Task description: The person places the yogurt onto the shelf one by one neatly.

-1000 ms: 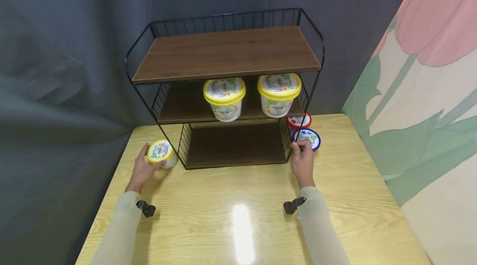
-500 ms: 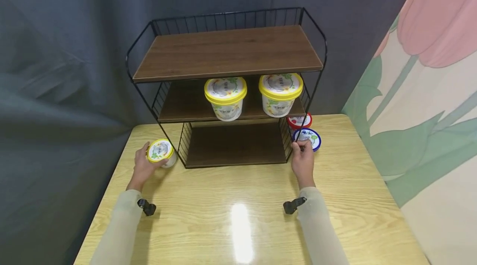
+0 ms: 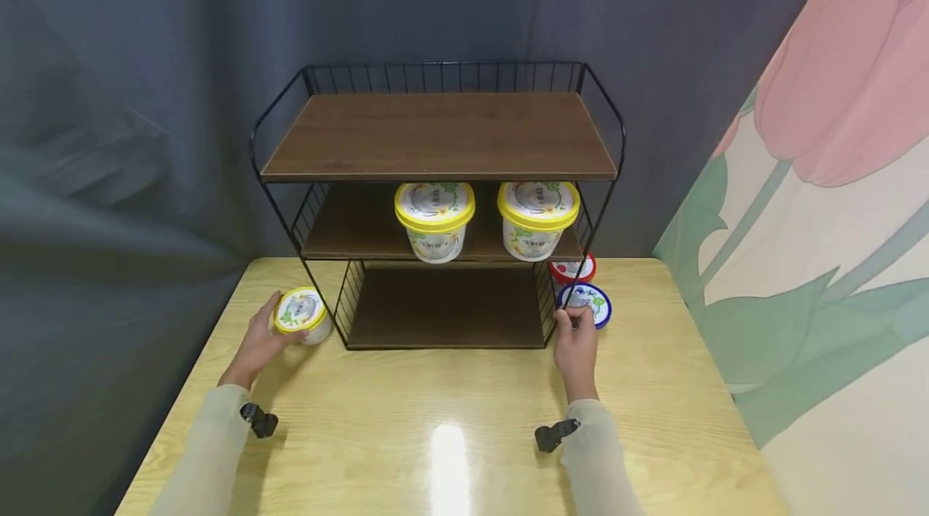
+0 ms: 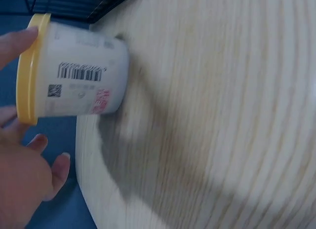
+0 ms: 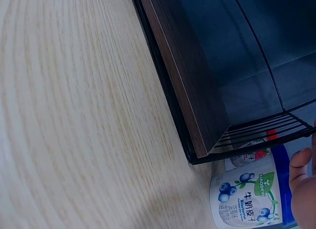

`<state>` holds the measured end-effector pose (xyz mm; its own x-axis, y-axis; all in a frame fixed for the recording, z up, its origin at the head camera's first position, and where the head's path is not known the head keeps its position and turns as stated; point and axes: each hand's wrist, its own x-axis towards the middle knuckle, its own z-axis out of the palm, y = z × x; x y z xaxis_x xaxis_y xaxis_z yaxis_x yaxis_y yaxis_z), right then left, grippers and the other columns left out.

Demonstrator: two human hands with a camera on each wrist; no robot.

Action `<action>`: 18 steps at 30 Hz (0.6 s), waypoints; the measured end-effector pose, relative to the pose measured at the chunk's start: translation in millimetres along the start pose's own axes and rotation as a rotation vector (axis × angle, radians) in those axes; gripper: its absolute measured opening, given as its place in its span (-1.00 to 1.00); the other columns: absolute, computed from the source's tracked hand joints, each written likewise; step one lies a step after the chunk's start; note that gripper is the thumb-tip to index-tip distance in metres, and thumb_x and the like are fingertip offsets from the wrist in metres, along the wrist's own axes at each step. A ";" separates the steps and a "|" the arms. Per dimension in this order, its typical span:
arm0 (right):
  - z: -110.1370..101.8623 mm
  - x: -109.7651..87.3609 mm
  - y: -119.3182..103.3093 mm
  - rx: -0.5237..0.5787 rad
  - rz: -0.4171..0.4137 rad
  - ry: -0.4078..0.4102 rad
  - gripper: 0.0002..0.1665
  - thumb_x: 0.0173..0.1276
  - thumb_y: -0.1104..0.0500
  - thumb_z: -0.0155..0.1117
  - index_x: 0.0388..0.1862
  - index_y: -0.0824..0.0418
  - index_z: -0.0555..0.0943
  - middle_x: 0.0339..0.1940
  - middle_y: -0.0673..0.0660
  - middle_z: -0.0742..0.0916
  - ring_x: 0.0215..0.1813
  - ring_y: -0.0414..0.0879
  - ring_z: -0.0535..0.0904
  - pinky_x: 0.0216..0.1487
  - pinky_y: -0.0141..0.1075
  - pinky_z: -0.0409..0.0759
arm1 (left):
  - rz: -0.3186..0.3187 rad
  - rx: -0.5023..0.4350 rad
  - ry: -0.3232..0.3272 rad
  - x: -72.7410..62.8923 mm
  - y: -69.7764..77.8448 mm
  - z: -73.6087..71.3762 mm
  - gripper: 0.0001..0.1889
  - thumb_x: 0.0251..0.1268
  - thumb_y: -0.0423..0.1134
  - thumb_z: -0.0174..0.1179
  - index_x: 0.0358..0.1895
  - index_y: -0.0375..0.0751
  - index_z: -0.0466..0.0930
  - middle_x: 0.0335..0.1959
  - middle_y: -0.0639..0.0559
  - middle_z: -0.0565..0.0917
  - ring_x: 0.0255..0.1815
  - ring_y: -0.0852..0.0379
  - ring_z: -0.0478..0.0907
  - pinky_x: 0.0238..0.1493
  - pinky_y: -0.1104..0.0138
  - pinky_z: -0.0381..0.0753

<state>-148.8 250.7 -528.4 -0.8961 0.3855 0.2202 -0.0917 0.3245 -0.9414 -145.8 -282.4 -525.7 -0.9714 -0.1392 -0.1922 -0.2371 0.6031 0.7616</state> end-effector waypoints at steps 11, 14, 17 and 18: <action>8.1 -22.0 3.2 0.021 -0.013 0.012 -0.83 0.51 0.32 0.08 -0.17 0.48 0.40 -0.35 -0.07 0.66 -0.29 -0.47 0.52 -0.31 -0.61 0.45 | -0.004 0.039 0.178 -14.1 -11.5 20.7 0.20 0.04 0.09 0.47 0.61 -0.16 -0.18 0.45 -0.38 -0.08 0.43 -0.34 -0.15 0.18 -0.27 0.00; 6.4 -23.1 8.8 0.003 0.010 0.011 -0.83 0.51 0.32 0.08 -0.16 0.47 0.40 -0.38 -0.16 0.64 -0.30 -0.50 0.52 -0.33 -0.60 0.47 | -0.025 0.051 0.244 -13.9 -11.4 29.1 0.19 -0.03 0.12 0.51 0.59 -0.18 -0.07 0.37 -0.38 0.01 0.35 -0.33 -0.07 0.09 -0.20 0.06; 5.5 -12.7 4.8 0.001 -0.020 0.016 -0.84 0.51 0.33 0.07 -0.16 0.47 0.40 -0.41 -0.35 0.58 -0.30 -0.53 0.52 -0.34 -0.60 0.48 | -0.012 0.026 0.282 -5.7 -5.1 30.1 0.18 -0.05 0.09 0.53 0.58 -0.20 -0.03 0.35 -0.38 0.05 0.34 -0.32 -0.06 0.09 -0.18 0.06; 6.2 -5.5 2.5 0.011 -0.045 0.019 -0.84 0.51 0.33 0.08 -0.16 0.48 0.40 -0.42 -0.36 0.58 -0.31 -0.52 0.52 -0.34 -0.60 0.48 | -0.001 0.014 0.291 -1.4 -1.8 28.4 0.18 -0.05 0.09 0.53 0.58 -0.20 -0.03 0.37 -0.38 0.06 0.36 -0.32 -0.06 0.10 -0.19 0.05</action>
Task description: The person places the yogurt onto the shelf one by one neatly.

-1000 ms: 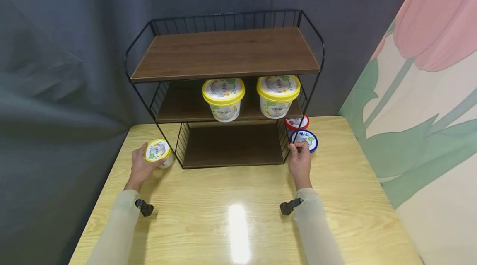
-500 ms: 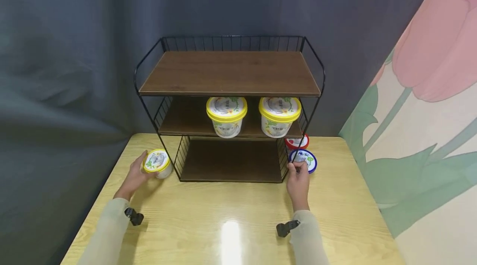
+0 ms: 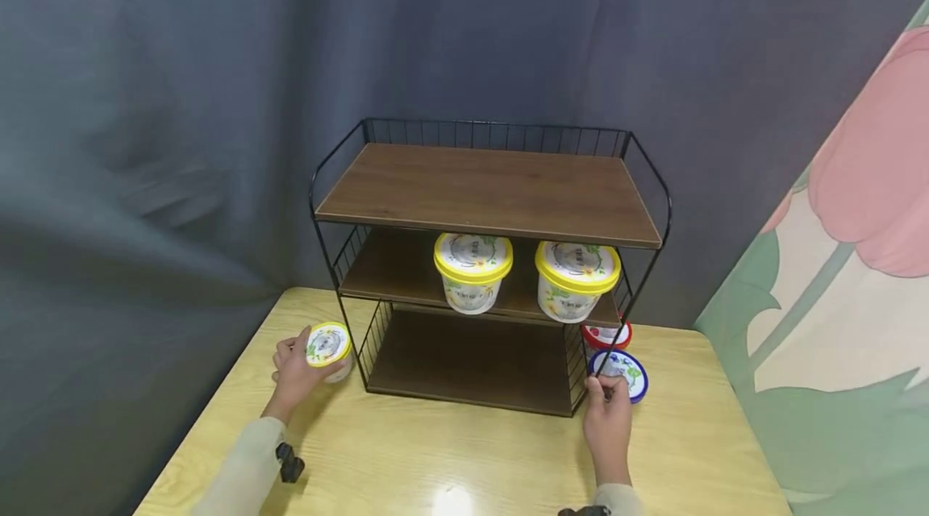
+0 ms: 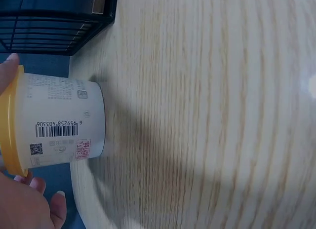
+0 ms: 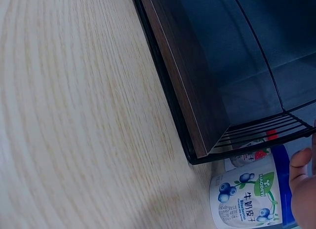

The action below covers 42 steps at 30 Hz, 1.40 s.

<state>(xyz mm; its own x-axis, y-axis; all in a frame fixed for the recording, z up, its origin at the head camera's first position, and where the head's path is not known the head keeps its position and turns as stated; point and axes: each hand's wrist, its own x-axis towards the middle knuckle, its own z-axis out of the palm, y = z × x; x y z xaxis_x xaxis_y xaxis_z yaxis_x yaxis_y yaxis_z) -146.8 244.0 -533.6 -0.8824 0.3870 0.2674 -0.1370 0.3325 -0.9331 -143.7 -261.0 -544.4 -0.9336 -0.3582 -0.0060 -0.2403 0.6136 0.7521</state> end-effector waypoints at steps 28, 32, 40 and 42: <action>-0.4 21.6 -8.8 0.008 -0.032 0.008 -0.79 0.51 0.30 0.09 -0.15 0.51 0.40 -0.43 -0.45 0.51 -0.29 -0.52 0.48 -0.26 -0.68 0.42 | 0.007 -0.080 0.021 7.8 11.9 -3.7 0.09 0.07 0.01 0.49 0.59 -0.16 -0.02 0.44 -0.32 -0.05 0.45 -0.32 -0.12 0.27 -0.28 -0.05; -0.5 13.3 -6.9 0.020 -0.014 0.020 -0.80 0.50 0.31 0.10 -0.17 0.50 0.41 -0.43 -0.40 0.52 -0.29 -0.48 0.51 -0.26 -0.68 0.43 | 0.000 -0.056 0.026 1.6 6.7 -5.7 0.11 0.01 0.05 0.51 0.58 -0.16 0.02 0.34 -0.32 0.00 0.36 -0.32 -0.09 0.20 -0.24 -0.04; -1.6 1.4 -1.9 0.018 -0.004 0.011 -0.80 0.50 0.31 0.10 -0.17 0.49 0.40 -0.42 -0.37 0.53 -0.30 -0.42 0.53 -0.29 -0.64 0.44 | 0.018 0.018 -0.035 -2.6 -2.6 -13.4 0.14 0.04 0.07 0.49 0.60 -0.18 -0.05 0.45 -0.35 0.08 0.42 -0.34 -0.04 0.20 -0.25 -0.02; -1.0 1.4 -1.5 0.024 0.000 0.013 -0.81 0.51 0.31 0.10 -0.17 0.49 0.39 -0.42 -0.37 0.54 -0.30 -0.42 0.53 -0.28 -0.62 0.46 | 0.020 0.030 -0.057 -1.7 -3.8 -17.0 0.15 0.04 0.08 0.48 0.60 -0.16 -0.07 0.50 -0.34 0.08 0.46 -0.35 -0.04 0.22 -0.25 -0.01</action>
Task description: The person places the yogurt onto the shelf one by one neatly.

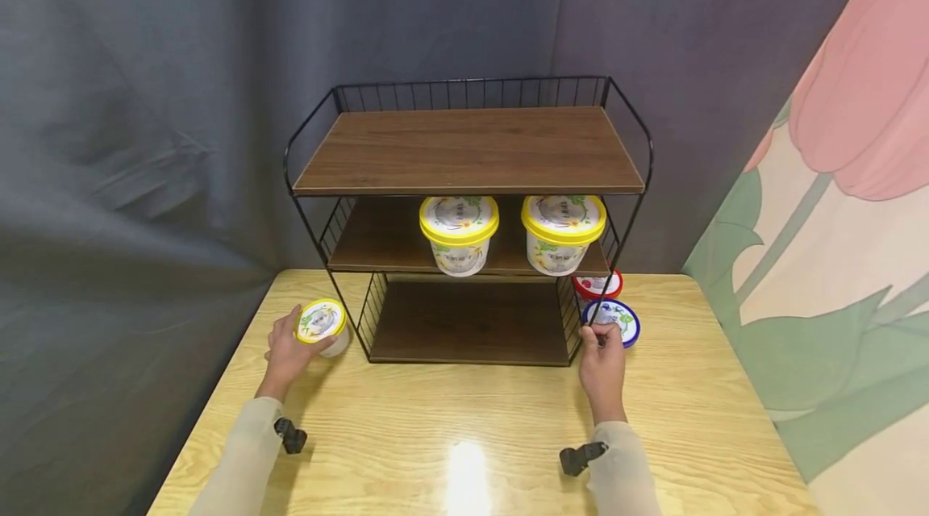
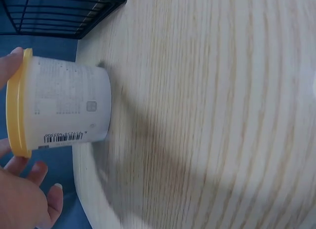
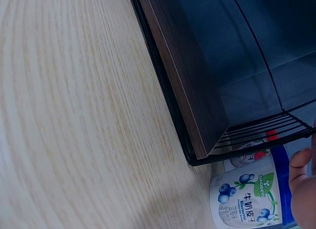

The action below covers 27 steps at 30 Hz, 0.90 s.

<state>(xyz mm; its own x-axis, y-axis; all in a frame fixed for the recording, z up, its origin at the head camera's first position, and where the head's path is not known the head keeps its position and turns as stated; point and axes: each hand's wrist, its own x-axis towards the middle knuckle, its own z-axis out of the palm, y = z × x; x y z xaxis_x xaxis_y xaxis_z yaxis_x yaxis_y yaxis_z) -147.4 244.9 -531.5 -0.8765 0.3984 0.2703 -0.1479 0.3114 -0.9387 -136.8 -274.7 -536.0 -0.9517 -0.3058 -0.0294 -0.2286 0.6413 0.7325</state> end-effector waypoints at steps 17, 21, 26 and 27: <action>-1.3 0.5 1.1 -0.003 0.034 -0.012 -0.81 0.52 0.28 0.08 -0.16 0.44 0.39 -0.41 -0.35 0.55 -0.31 -0.43 0.51 -0.32 -0.62 0.43 | 0.043 -0.053 -0.051 -1.4 -1.6 5.4 0.13 0.10 -0.10 0.45 0.62 -0.13 -0.18 0.56 -0.33 -0.12 0.54 -0.36 -0.23 0.31 -0.40 -0.13; -0.5 1.7 1.5 -0.025 0.026 -0.014 -0.79 0.52 0.29 0.08 -0.13 0.49 0.40 -0.39 -0.30 0.55 -0.30 -0.46 0.51 -0.30 -0.64 0.43 | 0.013 -0.059 0.052 -4.0 1.1 17.0 0.19 -0.02 0.05 0.52 0.60 -0.12 -0.11 0.44 -0.32 -0.07 0.40 -0.33 -0.12 0.20 -0.25 -0.06; -0.9 3.8 3.4 -0.011 0.003 -0.023 -0.82 0.49 0.38 0.07 -0.13 0.56 0.40 -0.38 -0.26 0.58 -0.33 -0.54 0.48 -0.31 -0.65 0.44 | 0.001 -0.023 0.126 -3.2 5.0 22.1 0.15 -0.04 0.10 0.53 0.57 -0.15 0.01 0.31 -0.32 0.03 0.29 -0.29 -0.06 0.11 -0.15 -0.02; -1.5 4.0 3.8 -0.015 0.011 -0.022 -0.83 0.49 0.38 0.07 -0.13 0.55 0.40 -0.39 -0.28 0.57 -0.33 -0.53 0.48 -0.31 -0.65 0.44 | 0.003 -0.018 0.122 -2.8 5.4 21.8 0.15 -0.04 0.10 0.53 0.57 -0.16 0.02 0.30 -0.32 0.05 0.28 -0.30 -0.05 0.11 -0.15 -0.02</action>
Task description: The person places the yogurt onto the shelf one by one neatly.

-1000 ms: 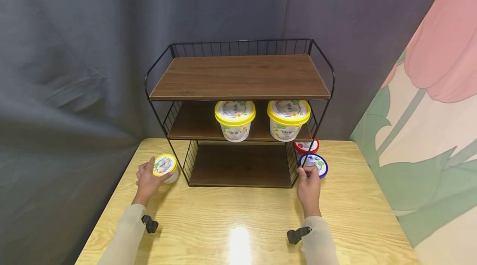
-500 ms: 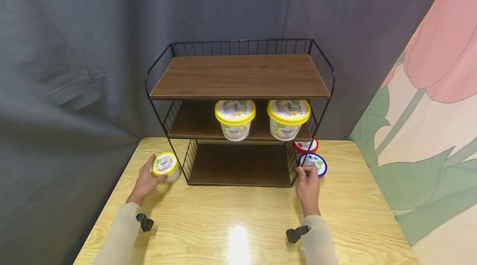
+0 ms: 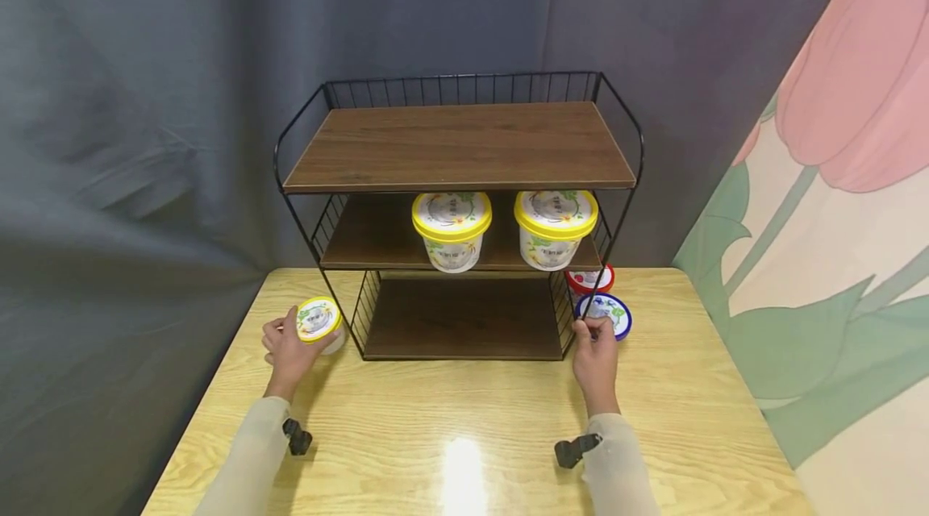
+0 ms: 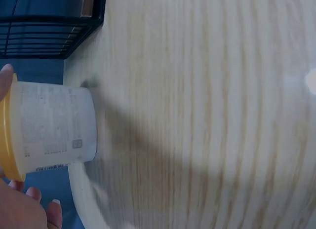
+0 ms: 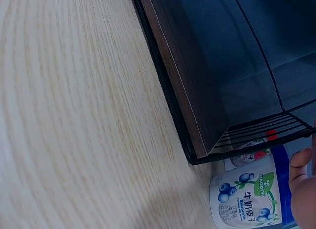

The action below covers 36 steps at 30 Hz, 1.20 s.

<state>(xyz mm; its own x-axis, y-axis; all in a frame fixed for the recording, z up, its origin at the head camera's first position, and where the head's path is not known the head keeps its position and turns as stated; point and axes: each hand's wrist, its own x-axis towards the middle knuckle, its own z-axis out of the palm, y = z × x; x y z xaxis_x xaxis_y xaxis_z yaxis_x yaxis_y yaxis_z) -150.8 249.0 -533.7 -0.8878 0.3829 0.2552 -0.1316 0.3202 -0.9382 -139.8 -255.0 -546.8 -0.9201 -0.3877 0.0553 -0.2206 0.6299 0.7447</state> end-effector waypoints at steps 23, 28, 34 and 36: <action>0.8 -3.5 -3.0 -0.007 -0.015 0.025 -0.79 0.50 0.30 0.12 -0.16 0.49 0.42 -0.39 -0.23 0.59 -0.32 -0.39 0.53 -0.33 -0.62 0.43 | 0.013 -0.067 -0.203 1.1 -7.1 -16.4 0.17 0.13 -0.04 0.45 0.63 -0.04 -0.27 0.58 -0.29 -0.18 0.56 -0.34 -0.29 0.34 -0.41 -0.23; 0.5 -3.9 -4.2 -0.001 -0.006 0.026 -0.78 0.50 0.29 0.11 -0.15 0.50 0.40 -0.38 -0.18 0.60 -0.33 -0.41 0.53 -0.33 -0.62 0.43 | -0.017 -0.080 -0.088 0.4 -0.7 -6.5 0.23 0.02 0.07 0.50 0.62 -0.10 -0.22 0.48 -0.34 -0.12 0.48 -0.35 -0.20 0.30 -0.32 -0.15; 1.3 -2.4 -2.6 0.003 0.002 0.022 -0.80 0.51 0.29 0.09 -0.16 0.46 0.40 -0.40 -0.34 0.54 -0.32 -0.39 0.52 -0.33 -0.62 0.41 | -0.008 -0.047 -0.013 -0.3 2.6 -2.9 0.19 -0.04 0.07 0.54 0.58 -0.18 -0.06 0.39 -0.37 -0.03 0.39 -0.37 -0.13 0.23 -0.26 -0.09; 2.0 -1.9 -1.5 0.015 -0.005 0.021 -0.81 0.51 0.31 0.09 -0.17 0.48 0.39 -0.42 -0.36 0.55 -0.32 -0.41 0.52 -0.33 -0.63 0.42 | -0.009 -0.032 -0.013 -1.0 1.4 -2.9 0.18 -0.05 0.08 0.54 0.58 -0.18 -0.04 0.38 -0.36 -0.01 0.37 -0.35 -0.10 0.20 -0.23 -0.07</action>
<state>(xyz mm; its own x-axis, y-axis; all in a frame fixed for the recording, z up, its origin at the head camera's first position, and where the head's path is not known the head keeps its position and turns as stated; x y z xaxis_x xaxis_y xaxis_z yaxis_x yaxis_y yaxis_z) -149.8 246.1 -533.2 -0.8776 0.3999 0.2643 -0.1423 0.3091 -0.9403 -138.2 -255.7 -543.8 -0.9224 -0.3841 0.0404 -0.2183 0.6049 0.7658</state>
